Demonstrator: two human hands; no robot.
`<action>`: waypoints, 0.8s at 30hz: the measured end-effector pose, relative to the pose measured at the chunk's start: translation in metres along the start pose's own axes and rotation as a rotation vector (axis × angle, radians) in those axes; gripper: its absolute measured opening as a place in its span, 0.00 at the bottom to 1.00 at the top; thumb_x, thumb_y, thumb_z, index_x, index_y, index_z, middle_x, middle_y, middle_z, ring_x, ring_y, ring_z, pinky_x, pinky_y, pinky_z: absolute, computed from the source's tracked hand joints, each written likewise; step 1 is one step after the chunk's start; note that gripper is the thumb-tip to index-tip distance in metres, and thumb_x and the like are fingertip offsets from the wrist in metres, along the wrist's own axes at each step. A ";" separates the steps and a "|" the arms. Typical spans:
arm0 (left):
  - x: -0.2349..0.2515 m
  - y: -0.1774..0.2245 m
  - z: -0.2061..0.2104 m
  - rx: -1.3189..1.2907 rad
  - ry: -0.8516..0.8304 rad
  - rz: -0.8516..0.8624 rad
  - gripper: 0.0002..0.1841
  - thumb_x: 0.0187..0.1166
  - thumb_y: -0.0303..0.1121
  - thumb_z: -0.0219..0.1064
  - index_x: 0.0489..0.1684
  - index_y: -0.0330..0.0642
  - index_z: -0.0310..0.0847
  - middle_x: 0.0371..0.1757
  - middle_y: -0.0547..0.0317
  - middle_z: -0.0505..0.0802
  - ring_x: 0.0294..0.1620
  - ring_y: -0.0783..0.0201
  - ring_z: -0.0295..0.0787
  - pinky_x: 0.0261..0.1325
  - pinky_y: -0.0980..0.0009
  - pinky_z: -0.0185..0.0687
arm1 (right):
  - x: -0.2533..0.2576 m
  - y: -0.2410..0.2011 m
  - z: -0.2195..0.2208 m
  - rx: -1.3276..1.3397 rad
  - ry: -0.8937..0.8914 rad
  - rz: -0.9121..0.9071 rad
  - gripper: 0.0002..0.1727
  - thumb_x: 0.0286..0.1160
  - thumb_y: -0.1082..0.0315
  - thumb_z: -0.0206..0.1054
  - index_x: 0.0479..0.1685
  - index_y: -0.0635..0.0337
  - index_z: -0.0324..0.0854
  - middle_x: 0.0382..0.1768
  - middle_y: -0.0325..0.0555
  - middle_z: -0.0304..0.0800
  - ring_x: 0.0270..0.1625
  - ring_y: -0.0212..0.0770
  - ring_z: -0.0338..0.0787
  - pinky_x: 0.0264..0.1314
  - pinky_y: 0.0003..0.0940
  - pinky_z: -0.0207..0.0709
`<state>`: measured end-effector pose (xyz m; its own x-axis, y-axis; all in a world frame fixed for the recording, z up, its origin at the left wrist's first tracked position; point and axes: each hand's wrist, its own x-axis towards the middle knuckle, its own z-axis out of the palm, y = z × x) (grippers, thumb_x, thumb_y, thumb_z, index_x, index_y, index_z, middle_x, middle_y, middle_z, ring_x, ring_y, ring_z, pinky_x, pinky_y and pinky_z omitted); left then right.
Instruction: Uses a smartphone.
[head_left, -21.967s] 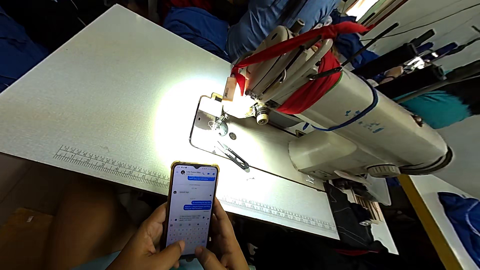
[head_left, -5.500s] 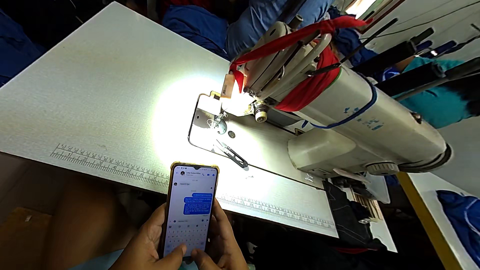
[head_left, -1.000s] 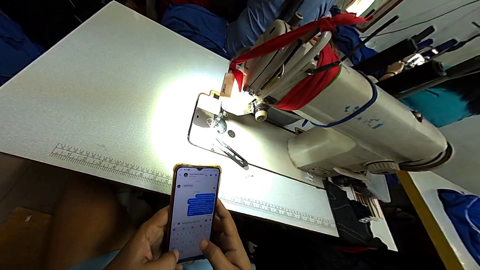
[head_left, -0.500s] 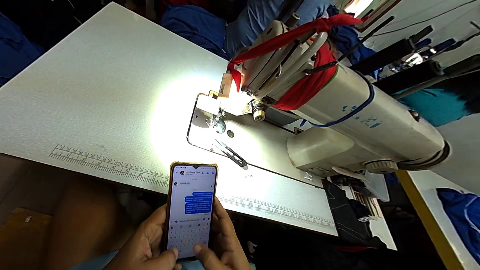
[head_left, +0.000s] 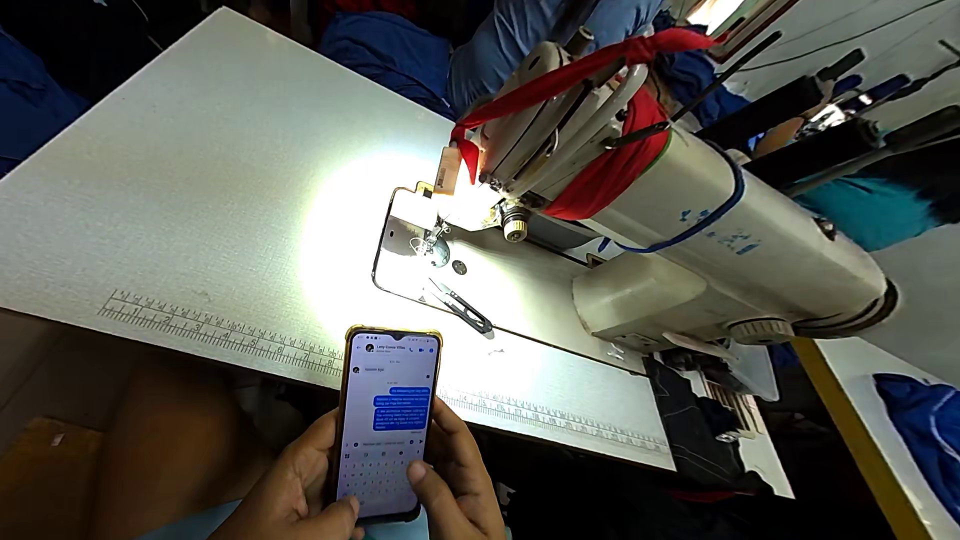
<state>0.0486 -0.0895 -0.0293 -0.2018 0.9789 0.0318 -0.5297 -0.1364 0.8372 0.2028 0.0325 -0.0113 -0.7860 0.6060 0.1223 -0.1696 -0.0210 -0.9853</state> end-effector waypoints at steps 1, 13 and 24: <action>0.000 0.000 0.000 0.000 -0.008 -0.001 0.37 0.69 0.12 0.59 0.82 0.45 0.59 0.71 0.55 0.87 0.64 0.58 0.90 0.50 0.63 0.95 | 0.000 0.001 0.000 0.009 0.021 -0.006 0.28 0.88 0.73 0.54 0.82 0.77 0.54 0.70 0.53 0.82 0.68 0.35 0.86 0.73 0.35 0.81; 0.000 -0.002 -0.001 0.006 -0.054 0.011 0.36 0.70 0.12 0.58 0.82 0.44 0.59 0.72 0.55 0.86 0.64 0.58 0.90 0.51 0.63 0.94 | -0.002 0.005 0.001 0.061 0.098 -0.004 0.21 0.91 0.69 0.52 0.76 0.72 0.62 0.64 0.49 0.85 0.64 0.34 0.88 0.70 0.35 0.83; -0.002 0.000 -0.002 0.013 0.025 -0.005 0.36 0.68 0.11 0.58 0.81 0.42 0.58 0.71 0.56 0.87 0.65 0.58 0.90 0.54 0.62 0.95 | -0.004 -0.003 -0.004 0.022 -0.170 0.119 0.53 0.68 0.85 0.64 0.90 0.76 0.27 0.80 0.60 0.68 0.73 0.45 0.84 0.63 0.43 0.89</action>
<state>0.0472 -0.0922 -0.0302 -0.2201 0.9754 0.0138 -0.5201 -0.1293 0.8443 0.2088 0.0328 -0.0094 -0.8900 0.4552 0.0250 -0.0807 -0.1034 -0.9914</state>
